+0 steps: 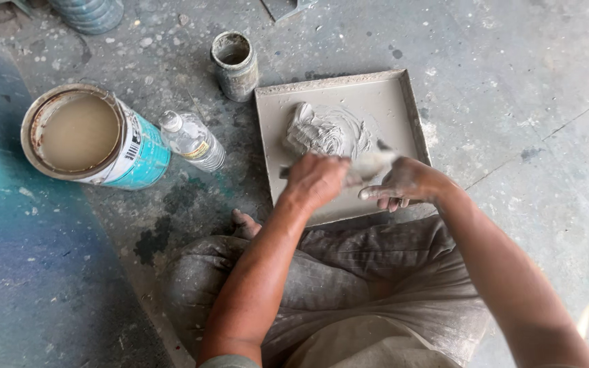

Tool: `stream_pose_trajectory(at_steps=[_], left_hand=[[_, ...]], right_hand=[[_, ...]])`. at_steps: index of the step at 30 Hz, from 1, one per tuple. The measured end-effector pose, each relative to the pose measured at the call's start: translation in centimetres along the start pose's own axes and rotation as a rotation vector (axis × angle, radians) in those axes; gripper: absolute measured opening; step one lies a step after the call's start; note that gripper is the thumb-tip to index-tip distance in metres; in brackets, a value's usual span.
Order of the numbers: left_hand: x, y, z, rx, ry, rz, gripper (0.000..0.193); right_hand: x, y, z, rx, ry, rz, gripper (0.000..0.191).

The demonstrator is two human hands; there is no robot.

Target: The person mixes a gray paste in a metal tray using their hands and a small trowel. They knead and fold the material repeatedly, then scrape it with the trowel to consolidate it into a single mass.

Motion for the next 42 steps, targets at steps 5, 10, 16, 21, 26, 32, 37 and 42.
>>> stream_pose_trajectory(at_steps=[5, 10, 16, 21, 26, 32, 37, 42], left_hand=[[0.2, -0.1, 0.0, 0.138, -0.013, -0.049, 0.029], [-3.9, 0.3, -0.1, -0.111, 0.326, 0.077, 0.047], [0.1, 2.6, 1.1, 0.021, 0.066, 0.031, 0.05], [2.3, 1.0, 1.8, -0.065, -0.022, -0.025, 0.051], [0.8, 0.5, 1.2, -0.027, 0.027, -0.038, 0.038], [-2.5, 1.3, 0.1, 0.019, 0.15, 0.085, 0.025], [-2.8, 1.6, 0.3, 0.026, 0.209, -0.012, 0.019], [-0.3, 1.5, 0.8, 0.098, 0.062, 0.084, 0.017]], right_hand=[[0.0, -1.8, -1.0, -0.136, 0.102, -0.035, 0.112], [-1.9, -3.1, 2.1, -0.106, 0.254, -0.066, 0.146], [0.1, 0.1, -0.2, -0.139, 0.013, 0.253, 0.141], [3.8, -0.4, -4.5, -0.373, -0.081, 0.424, 0.104], [3.3, -0.8, -6.4, -0.129, 0.203, 0.645, 0.146], [0.5, -1.4, -1.3, -0.008, 0.373, 0.67, 0.106], [-0.4, -1.5, 1.9, 0.174, 0.459, 0.936, 0.124], [-0.4, -0.9, -0.1, 0.325, 0.336, 1.373, 0.037]])
Point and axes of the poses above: each hand's wrist, its own z-axis away from the middle knuckle, its own y-axis out of the back of the hand, x = y × z, the point moved 7 cm from there along -z, towards the middle knuckle, and after that the axes turned 15 degrees about y, right-handed, at the moved point
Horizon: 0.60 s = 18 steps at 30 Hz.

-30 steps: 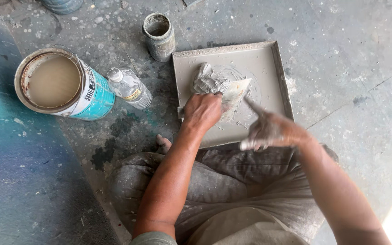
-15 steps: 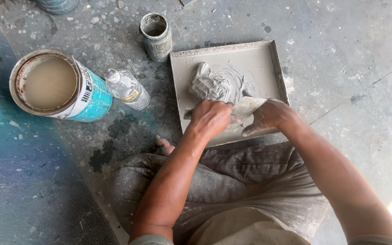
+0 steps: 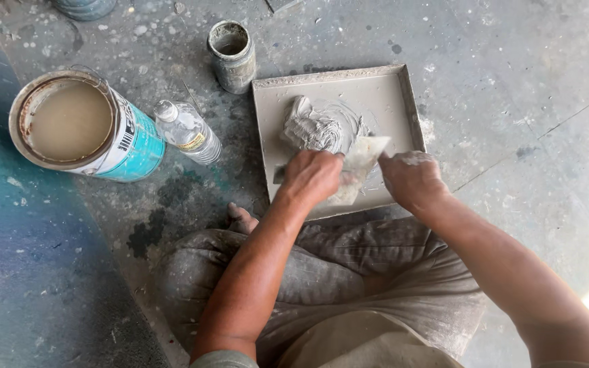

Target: The person mixes a gray paste in a metal tray using their hands and a small trowel. They knead and fold the material repeatedly, then scrape it with the trowel to consolidate it into a single mass.

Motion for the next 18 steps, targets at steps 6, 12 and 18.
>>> stream_pose_trajectory(at_steps=[6, 12, 18], left_hand=[[-3.0, -0.5, -0.7, -0.089, 0.161, 0.01, 0.022], [-1.9, -1.1, -0.6, -0.088, 0.098, -0.047, 0.019], [-2.1, -1.7, -0.4, -0.162, 0.166, -0.103, 0.019]], right_hand=[[-1.7, 0.7, 0.6, -0.058, 0.044, 0.001, 0.087], [-0.6, 0.2, 0.0, -0.289, 0.018, 0.157, 0.09], [-1.4, -1.0, -0.8, -0.337, 0.053, 0.376, 0.091]])
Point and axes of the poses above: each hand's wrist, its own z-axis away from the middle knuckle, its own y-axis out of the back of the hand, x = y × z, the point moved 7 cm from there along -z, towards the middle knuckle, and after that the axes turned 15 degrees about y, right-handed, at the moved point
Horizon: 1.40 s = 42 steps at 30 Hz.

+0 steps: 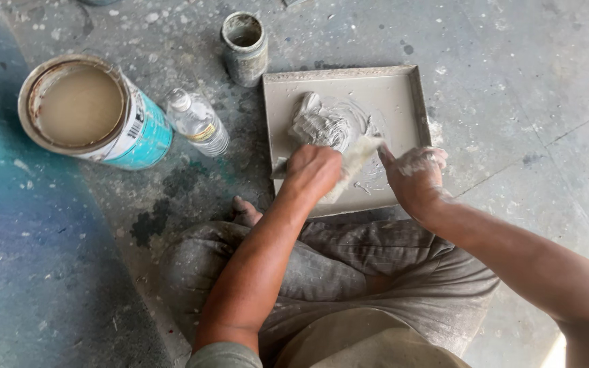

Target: The person mixes a gray paste in a metal tray using their hands and a small trowel. They knead and fold the material repeatedly, then scrape it with the trowel to consolidate it into a single mass.

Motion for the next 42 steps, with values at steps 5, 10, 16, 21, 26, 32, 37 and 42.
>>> stream_pose_trajectory(at_steps=[5, 10, 16, 21, 26, 32, 37, 42], left_hand=[[-0.9, 1.0, -0.1, 0.103, -0.015, -0.032, 0.014], [1.7, -1.1, 0.7, 0.066, -0.123, -0.33, 0.018], [0.0, 0.0, 0.2, 0.056, -0.032, -0.22, 0.014], [-2.5, 3.6, 0.2, 0.052, 0.042, 0.109, 0.036], [-0.7, 4.9, 1.1, 0.085, -0.072, 0.163, 0.047], [2.1, 2.3, 1.4, 0.041, -0.258, 0.091, 0.051], [2.8, 2.1, 1.8, 0.25, -0.318, 0.119, 0.022], [0.2, 1.1, 0.3, -0.027, -0.103, 0.108, 0.041]], right_hand=[[-0.5, -0.1, 0.6, 0.063, 0.005, 0.202, 0.087], [-0.3, 0.3, 0.0, 0.034, -0.063, 0.397, 0.071], [-1.4, 2.1, 1.9, -0.03, 0.127, 0.131, 0.08], [0.3, 1.7, 4.4, -0.037, 0.093, -0.727, 0.074], [2.5, 4.4, 6.1, 0.969, 0.247, -1.157, 0.047], [1.3, 0.8, 3.5, 0.565, 0.166, -1.181, 0.053], [0.9, 2.8, 3.2, 0.645, 0.193, -1.21, 0.052], [0.4, 4.6, 5.3, 0.806, 0.201, -1.35, 0.052]])
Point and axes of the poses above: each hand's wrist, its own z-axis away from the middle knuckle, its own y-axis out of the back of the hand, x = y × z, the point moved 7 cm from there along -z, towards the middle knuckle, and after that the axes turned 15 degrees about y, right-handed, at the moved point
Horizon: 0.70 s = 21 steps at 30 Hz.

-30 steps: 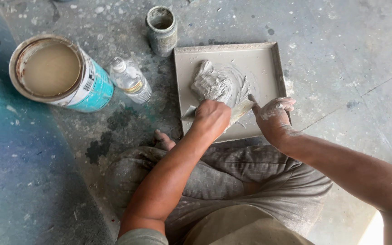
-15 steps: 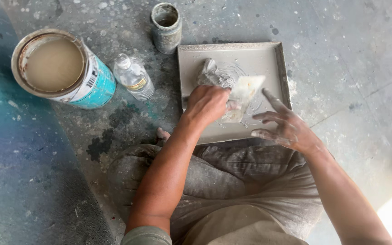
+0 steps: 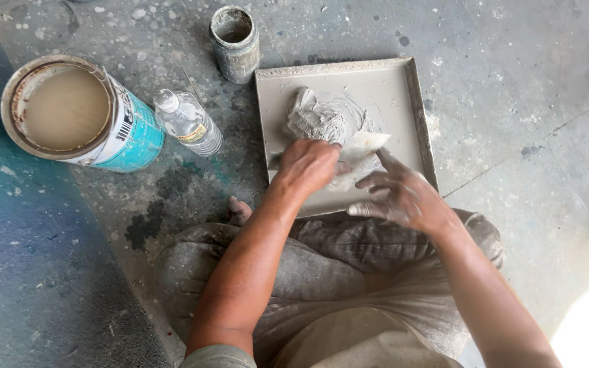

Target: The person mixes a gray paste in a metal tray using their hands and a small trowel. They knead and fold the material repeatedly, then scrape it with the trowel to consolidate it into a single mass.

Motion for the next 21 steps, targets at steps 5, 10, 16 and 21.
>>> stream_pose_trajectory(at_steps=[5, 10, 16, 21], left_hand=[[-1.0, 0.9, -0.4, 0.069, 0.074, -0.119, 0.023], [2.3, 0.0, 0.6, 0.193, -0.183, -0.08, 0.019], [0.5, -1.1, -0.2, 0.046, -0.03, -0.113, 0.036], [-0.3, 1.2, 0.0, 0.186, -0.005, -0.077, 0.017]], right_hand=[[0.4, 0.4, 1.5, -0.022, -0.027, 0.114, 0.054], [3.3, -0.3, 0.6, -0.196, 0.044, 0.425, 0.05], [2.9, -1.3, 1.0, -0.29, -0.019, 0.23, 0.044], [0.7, -0.7, 1.5, -0.267, 0.018, 0.385, 0.04]])
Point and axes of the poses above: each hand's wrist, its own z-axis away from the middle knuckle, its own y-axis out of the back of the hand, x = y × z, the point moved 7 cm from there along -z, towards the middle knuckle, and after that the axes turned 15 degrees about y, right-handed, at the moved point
